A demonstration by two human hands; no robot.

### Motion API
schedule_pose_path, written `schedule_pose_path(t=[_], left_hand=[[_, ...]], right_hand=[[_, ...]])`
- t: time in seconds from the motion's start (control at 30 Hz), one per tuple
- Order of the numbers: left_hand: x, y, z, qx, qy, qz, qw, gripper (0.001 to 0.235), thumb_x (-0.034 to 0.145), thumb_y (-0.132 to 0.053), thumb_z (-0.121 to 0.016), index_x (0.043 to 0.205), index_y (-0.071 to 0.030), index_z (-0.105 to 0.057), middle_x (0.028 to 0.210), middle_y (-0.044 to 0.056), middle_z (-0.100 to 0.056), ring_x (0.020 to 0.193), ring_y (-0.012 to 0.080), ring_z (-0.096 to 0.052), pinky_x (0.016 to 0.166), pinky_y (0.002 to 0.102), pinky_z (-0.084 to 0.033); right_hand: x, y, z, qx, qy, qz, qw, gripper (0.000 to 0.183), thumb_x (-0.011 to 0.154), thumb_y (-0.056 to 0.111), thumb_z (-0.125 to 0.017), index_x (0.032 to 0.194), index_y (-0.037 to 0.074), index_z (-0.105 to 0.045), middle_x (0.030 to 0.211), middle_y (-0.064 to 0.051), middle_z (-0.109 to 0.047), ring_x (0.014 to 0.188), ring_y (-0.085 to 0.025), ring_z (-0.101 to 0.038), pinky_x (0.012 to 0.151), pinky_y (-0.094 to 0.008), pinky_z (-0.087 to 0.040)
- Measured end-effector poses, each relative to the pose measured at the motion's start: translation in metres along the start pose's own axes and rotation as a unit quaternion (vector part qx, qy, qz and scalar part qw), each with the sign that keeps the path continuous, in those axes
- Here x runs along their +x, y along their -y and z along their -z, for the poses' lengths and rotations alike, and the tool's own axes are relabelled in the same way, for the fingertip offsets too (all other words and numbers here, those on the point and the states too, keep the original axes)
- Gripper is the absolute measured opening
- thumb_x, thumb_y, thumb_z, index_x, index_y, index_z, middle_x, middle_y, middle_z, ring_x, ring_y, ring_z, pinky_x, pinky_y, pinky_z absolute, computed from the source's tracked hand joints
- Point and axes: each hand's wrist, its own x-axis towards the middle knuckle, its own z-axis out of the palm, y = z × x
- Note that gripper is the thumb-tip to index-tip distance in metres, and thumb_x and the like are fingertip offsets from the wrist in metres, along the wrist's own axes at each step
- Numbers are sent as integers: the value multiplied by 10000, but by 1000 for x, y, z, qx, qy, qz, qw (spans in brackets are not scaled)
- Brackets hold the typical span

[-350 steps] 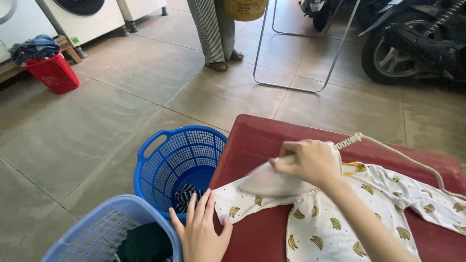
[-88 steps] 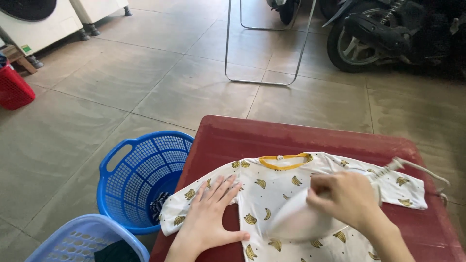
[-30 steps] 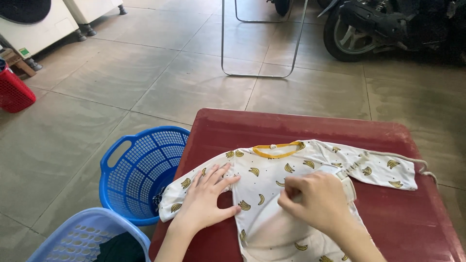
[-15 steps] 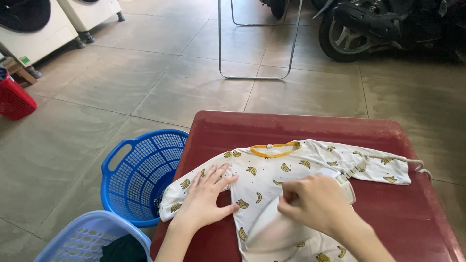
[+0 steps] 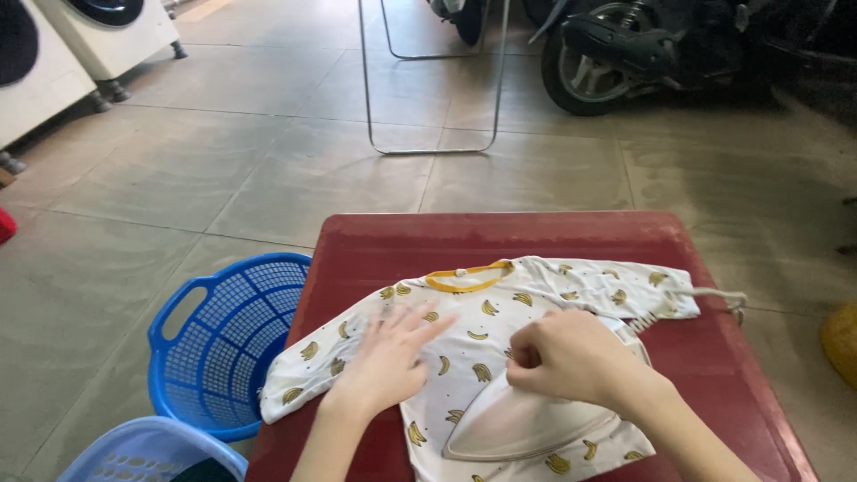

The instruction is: Ironing a baby shirt with a banana pattern on a small red table in a laundry shop environment.

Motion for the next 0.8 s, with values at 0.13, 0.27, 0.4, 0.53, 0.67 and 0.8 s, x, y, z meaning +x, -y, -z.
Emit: schedule_pose_path(t=[0.13,0.27,0.4,0.53,0.67,0.8], left_hand=[[18,-24,-18,-115,51,-10,992,519,747,-290,-421,1265,-283,-417,1391,40,-261,1279,309,-166,1015,529,-61],[19,-24,-41,-62,41,-17,997,560,795,-498,-462,1306,-302,-345,1426,24,-143,1305,292,-39,1013,518,-6],[14,-30,-35,-32,44,-23,998,551,816,-512,-404,1313,-287,-332,1422,38,-148,1297,300,-59,1010,512,-25],[-6,-45,-27,-59,-105,-61,991,437,777,-235,-483,1209,-166,-470,1325,108,-353,1251,284,-261,993,479,-134],[-47,-56,-32,-88,-120,-84,985,435,721,-86,-508,1151,-27,-495,1295,143,-409,1241,294,-313,982,450,-191],[-98,-34,-93,-71,-139,-41,987,419,667,-179,-590,1078,-111,-545,1221,98,-447,1205,244,-366,964,401,-258]], right_hand=[[-7,1,-6,-5,-57,-2,998,187,615,334,-572,533,179,-637,485,54,-601,443,-168,-518,484,-255,-421],[-18,-1,-1,-5,11,-9,1000,215,613,363,-588,516,174,-626,495,42,-591,446,-175,-506,493,-268,-427],[-17,-4,1,-9,42,-28,999,178,578,352,-585,562,191,-658,521,56,-608,471,-161,-517,513,-247,-438],[-20,-5,-1,-20,-18,-47,999,215,626,357,-560,526,180,-631,464,37,-571,435,-165,-482,476,-255,-406],[-25,-9,3,-25,45,-64,997,195,608,352,-564,561,181,-644,534,74,-615,480,-138,-531,511,-237,-435],[-28,-6,1,-34,10,-96,995,216,645,371,-551,571,190,-642,528,54,-611,482,-144,-529,517,-244,-415]])
